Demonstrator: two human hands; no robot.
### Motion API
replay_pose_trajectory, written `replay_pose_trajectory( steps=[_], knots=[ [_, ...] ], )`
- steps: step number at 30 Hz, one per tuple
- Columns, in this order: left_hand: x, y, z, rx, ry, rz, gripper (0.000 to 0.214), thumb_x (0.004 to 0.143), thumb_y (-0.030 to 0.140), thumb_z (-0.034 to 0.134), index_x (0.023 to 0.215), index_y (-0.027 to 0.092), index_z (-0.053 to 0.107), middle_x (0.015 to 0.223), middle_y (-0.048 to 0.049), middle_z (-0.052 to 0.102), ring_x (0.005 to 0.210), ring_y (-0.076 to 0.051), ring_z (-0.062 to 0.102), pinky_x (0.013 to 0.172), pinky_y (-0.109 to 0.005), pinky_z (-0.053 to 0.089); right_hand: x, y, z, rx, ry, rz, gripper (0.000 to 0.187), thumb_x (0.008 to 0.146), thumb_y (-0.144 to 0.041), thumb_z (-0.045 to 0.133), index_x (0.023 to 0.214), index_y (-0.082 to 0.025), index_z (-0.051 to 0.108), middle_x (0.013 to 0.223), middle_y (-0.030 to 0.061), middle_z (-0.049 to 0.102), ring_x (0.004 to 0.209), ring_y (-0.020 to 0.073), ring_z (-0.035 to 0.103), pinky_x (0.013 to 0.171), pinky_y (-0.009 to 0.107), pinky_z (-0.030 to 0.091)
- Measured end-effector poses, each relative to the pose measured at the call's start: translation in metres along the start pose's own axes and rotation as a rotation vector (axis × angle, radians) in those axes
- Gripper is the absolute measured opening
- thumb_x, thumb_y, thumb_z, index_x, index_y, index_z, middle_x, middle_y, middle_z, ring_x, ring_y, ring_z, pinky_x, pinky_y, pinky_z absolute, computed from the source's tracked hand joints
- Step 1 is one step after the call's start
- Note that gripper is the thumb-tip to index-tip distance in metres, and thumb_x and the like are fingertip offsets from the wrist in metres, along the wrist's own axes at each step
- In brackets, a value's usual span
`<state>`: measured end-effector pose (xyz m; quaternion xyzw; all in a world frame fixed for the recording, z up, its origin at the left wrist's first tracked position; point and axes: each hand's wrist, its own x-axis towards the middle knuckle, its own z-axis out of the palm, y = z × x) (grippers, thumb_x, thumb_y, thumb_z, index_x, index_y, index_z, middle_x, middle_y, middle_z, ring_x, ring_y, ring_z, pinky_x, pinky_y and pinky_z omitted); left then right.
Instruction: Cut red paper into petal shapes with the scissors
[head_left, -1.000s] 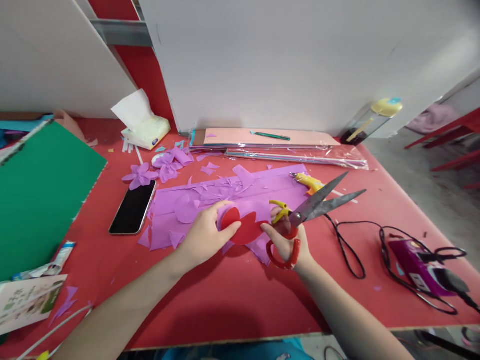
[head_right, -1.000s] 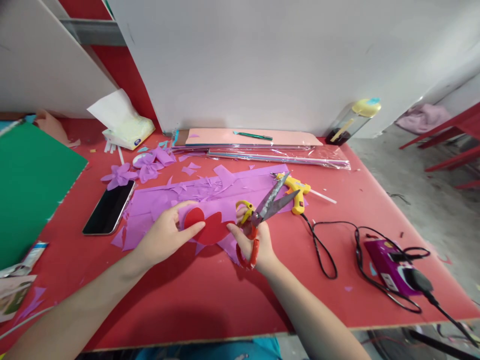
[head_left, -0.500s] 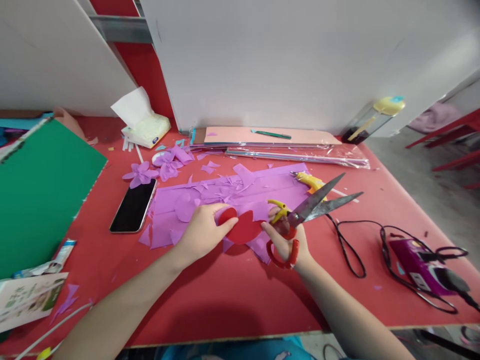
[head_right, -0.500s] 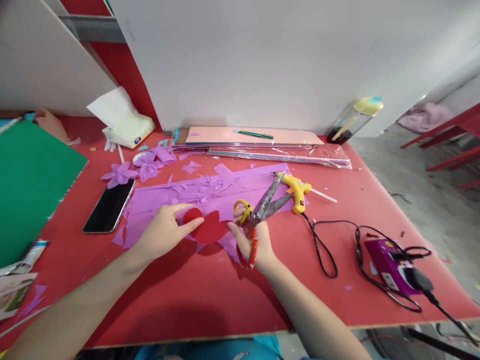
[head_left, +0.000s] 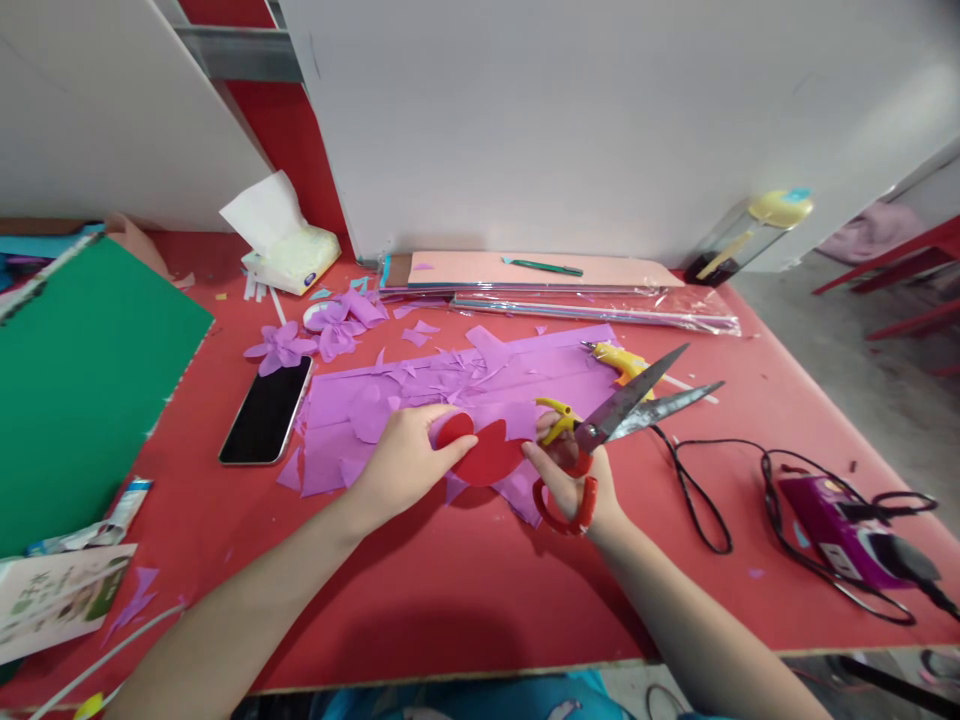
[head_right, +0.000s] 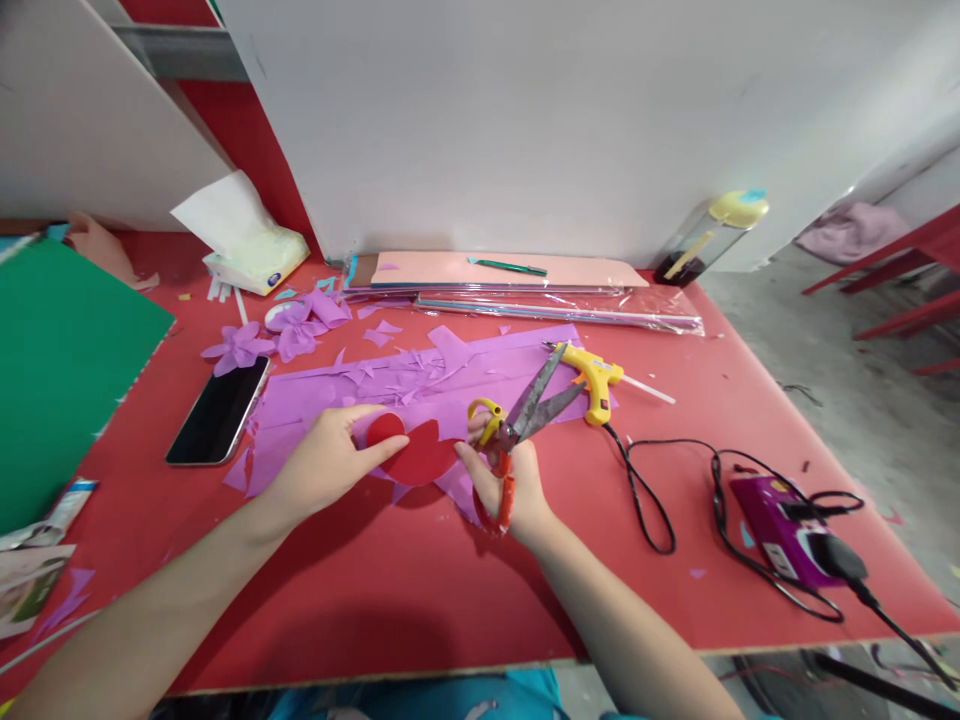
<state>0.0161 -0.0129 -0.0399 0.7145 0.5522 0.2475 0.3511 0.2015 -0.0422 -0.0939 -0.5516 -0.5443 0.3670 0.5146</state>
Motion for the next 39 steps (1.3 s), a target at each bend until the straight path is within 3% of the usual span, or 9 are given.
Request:
replay_pose_trajectory(
  steps=[15,20,24,28,32,39],
  knots=[
    [0.003,-0.002,-0.003,-0.039,-0.026,-0.007,0.014,0.075,0.026,0.059,0.081,0.017,0.068,0.084,-0.0037,0.073,0.078,-0.021,0.066,0.073,-0.032,0.053,-0.002,0.005,-0.002,0.019,-0.041,0.023,0.018,0.073,-0.03,0.064,0.083,-0.021,0.052,0.071,0.0003,0.056,0.064,0.0169,0.057,0.062,0.032,0.049],
    [0.005,-0.005,-0.016,-0.048,0.031,-0.068,0.019,0.074,0.028,0.061,0.085,0.015,0.069,0.087,-0.0061,0.073,0.081,-0.023,0.067,0.077,-0.036,0.054,0.003,0.005,-0.011,-0.017,-0.187,0.015,0.016,0.077,-0.035,0.057,0.081,-0.019,0.054,0.073,0.0013,0.055,0.064,0.0157,0.052,0.061,0.03,0.045],
    [0.005,-0.006,-0.031,-0.034,0.169,-0.07,0.023,0.071,0.029,0.065,0.089,0.016,0.069,0.09,-0.0057,0.073,0.084,-0.023,0.067,0.08,-0.036,0.054,0.009,0.001,-0.023,-0.108,-0.366,0.008,0.032,0.08,-0.049,0.048,0.083,-0.018,0.055,0.07,0.0008,0.05,0.057,0.0143,0.046,0.051,0.027,0.04],
    [0.001,-0.004,-0.046,-0.031,0.266,-0.06,0.024,0.071,0.033,0.065,0.088,0.016,0.069,0.086,-0.0042,0.073,0.079,-0.022,0.068,0.078,-0.032,0.055,0.012,-0.008,-0.035,-0.261,-0.481,-0.14,0.042,0.081,-0.057,0.046,0.096,-0.019,0.055,0.082,0.0048,0.056,0.07,0.0203,0.053,0.065,0.032,0.046],
    [-0.003,-0.002,-0.056,0.015,0.362,-0.029,0.02,0.07,0.032,0.067,0.083,0.018,0.07,0.083,-0.0012,0.073,0.078,-0.02,0.068,0.078,-0.029,0.054,0.013,-0.015,-0.039,-0.415,-0.633,-0.204,0.041,0.084,-0.055,0.043,0.1,-0.018,0.053,0.088,0.0086,0.057,0.075,0.023,0.054,0.067,0.034,0.046],
    [-0.008,0.001,-0.059,0.014,0.284,0.003,0.02,0.07,0.03,0.065,0.085,0.018,0.071,0.083,-0.0021,0.073,0.076,-0.02,0.068,0.076,-0.029,0.055,0.012,-0.014,-0.035,-0.403,-0.708,-0.21,0.045,0.086,-0.058,0.038,0.098,-0.017,0.052,0.083,0.0067,0.057,0.07,0.0209,0.051,0.065,0.033,0.045]
  ],
)
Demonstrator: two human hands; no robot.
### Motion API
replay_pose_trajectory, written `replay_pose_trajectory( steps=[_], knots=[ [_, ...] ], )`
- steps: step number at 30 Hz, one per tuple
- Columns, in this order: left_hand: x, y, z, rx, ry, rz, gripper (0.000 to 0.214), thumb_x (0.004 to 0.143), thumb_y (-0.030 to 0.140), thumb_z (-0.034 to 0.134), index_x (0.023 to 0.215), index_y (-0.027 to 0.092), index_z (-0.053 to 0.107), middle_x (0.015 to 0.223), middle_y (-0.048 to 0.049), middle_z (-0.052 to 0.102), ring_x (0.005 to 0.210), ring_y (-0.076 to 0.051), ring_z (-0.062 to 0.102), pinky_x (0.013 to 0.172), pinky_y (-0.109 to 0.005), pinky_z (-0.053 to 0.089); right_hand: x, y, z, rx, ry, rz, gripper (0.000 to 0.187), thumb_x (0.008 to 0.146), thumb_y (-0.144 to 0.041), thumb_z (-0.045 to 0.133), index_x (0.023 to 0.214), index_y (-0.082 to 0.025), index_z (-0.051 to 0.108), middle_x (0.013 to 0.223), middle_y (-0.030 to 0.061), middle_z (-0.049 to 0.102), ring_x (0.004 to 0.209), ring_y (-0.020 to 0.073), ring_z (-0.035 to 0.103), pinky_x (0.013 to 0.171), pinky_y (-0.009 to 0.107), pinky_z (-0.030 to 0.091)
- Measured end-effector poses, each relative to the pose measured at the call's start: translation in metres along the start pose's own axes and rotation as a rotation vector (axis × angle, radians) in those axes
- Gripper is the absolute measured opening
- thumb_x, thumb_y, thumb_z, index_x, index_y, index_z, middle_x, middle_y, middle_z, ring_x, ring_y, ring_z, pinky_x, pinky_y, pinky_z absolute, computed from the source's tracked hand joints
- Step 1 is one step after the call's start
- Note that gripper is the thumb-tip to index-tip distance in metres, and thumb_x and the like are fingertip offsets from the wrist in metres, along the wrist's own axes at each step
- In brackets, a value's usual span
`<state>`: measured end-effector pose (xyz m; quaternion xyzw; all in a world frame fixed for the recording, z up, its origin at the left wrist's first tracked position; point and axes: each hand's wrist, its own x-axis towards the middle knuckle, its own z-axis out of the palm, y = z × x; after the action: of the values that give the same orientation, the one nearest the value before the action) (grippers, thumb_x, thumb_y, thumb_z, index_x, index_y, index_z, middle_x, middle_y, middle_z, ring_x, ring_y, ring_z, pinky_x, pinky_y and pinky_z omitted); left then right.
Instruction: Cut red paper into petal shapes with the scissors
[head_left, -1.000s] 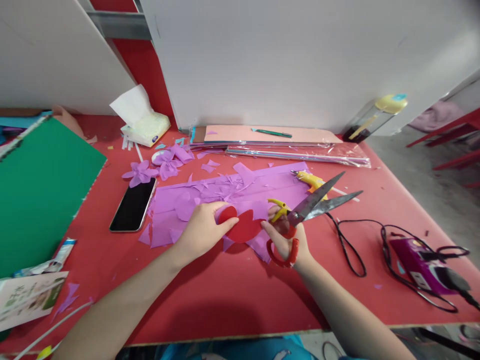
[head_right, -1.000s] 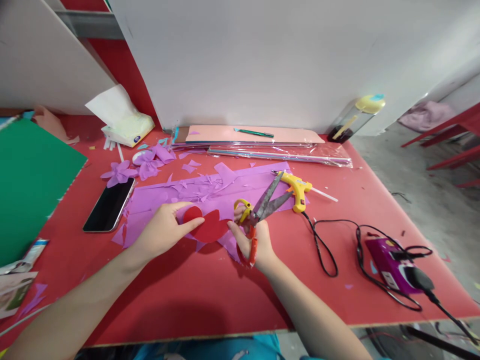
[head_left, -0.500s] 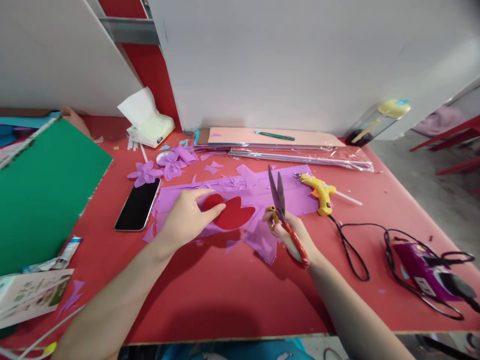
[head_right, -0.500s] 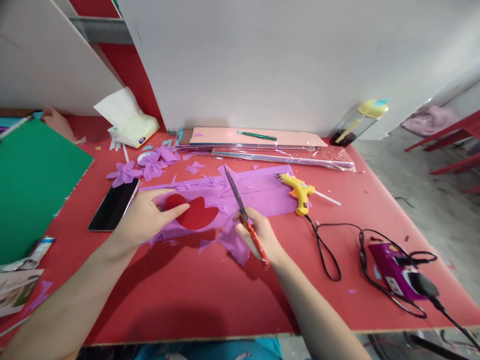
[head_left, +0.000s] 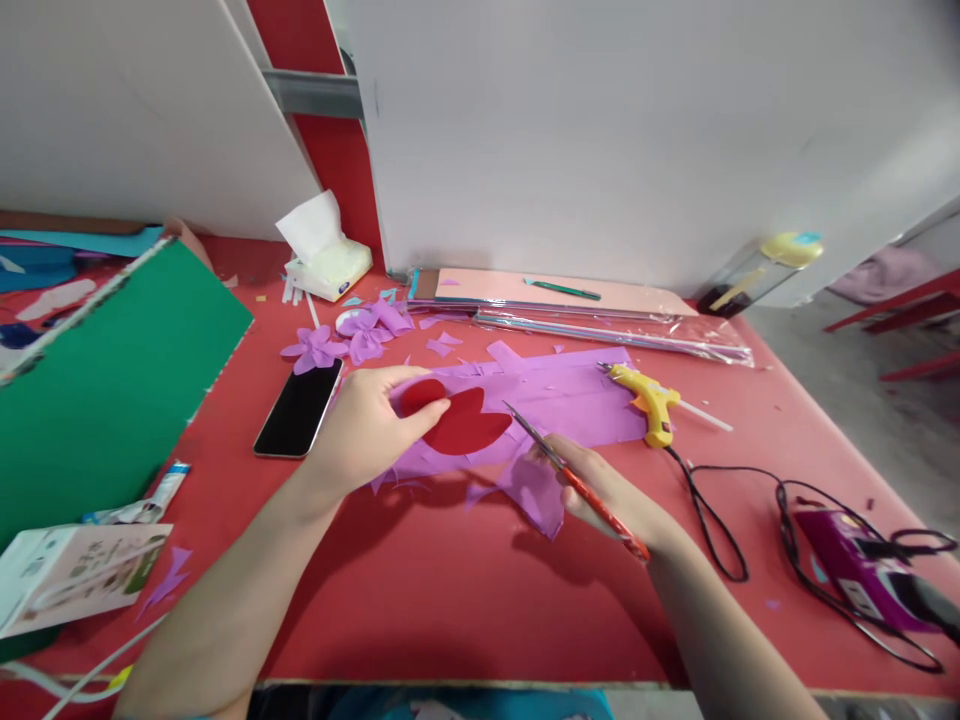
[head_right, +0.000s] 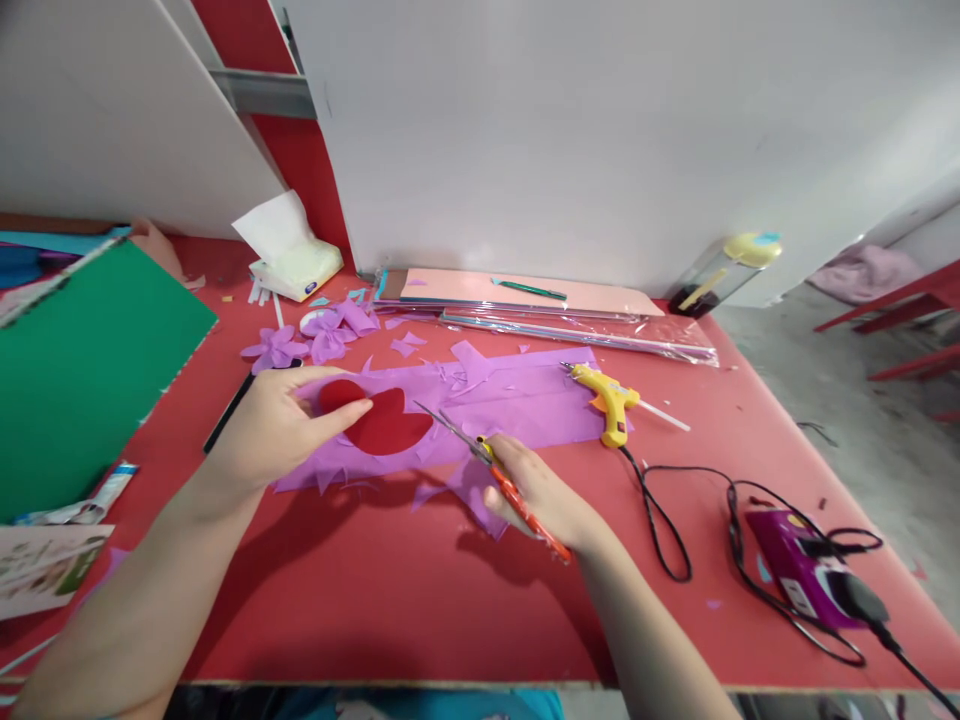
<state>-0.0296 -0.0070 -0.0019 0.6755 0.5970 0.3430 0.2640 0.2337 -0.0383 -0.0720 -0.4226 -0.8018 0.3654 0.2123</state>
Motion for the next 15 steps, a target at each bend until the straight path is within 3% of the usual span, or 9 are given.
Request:
replay_pose_trajectory(
  steps=[6,15],
  knots=[
    [0.0,0.003,-0.001,-0.092,-0.139,0.012,0.019,0.07,0.028,0.065,0.085,0.017,0.07,0.086,-0.0033,0.073,0.08,-0.021,0.068,0.073,-0.029,0.055,-0.002,-0.003,-0.001,0.008,-0.027,-0.014,0.049,0.085,-0.062,0.038,0.101,-0.018,0.054,0.084,0.0061,0.058,0.067,0.0196,0.052,0.061,0.031,0.044],
    [-0.002,0.007,0.001,-0.238,-0.254,-0.024,0.023,0.071,0.022,0.064,0.093,0.02,0.057,0.084,-0.0004,0.068,0.073,-0.016,0.066,0.064,-0.025,0.053,0.003,-0.01,-0.002,0.139,-0.009,-0.011,0.042,0.082,-0.057,0.047,0.095,-0.019,0.06,0.083,0.0055,0.062,0.071,0.0206,0.056,0.067,0.032,0.048]
  ],
)
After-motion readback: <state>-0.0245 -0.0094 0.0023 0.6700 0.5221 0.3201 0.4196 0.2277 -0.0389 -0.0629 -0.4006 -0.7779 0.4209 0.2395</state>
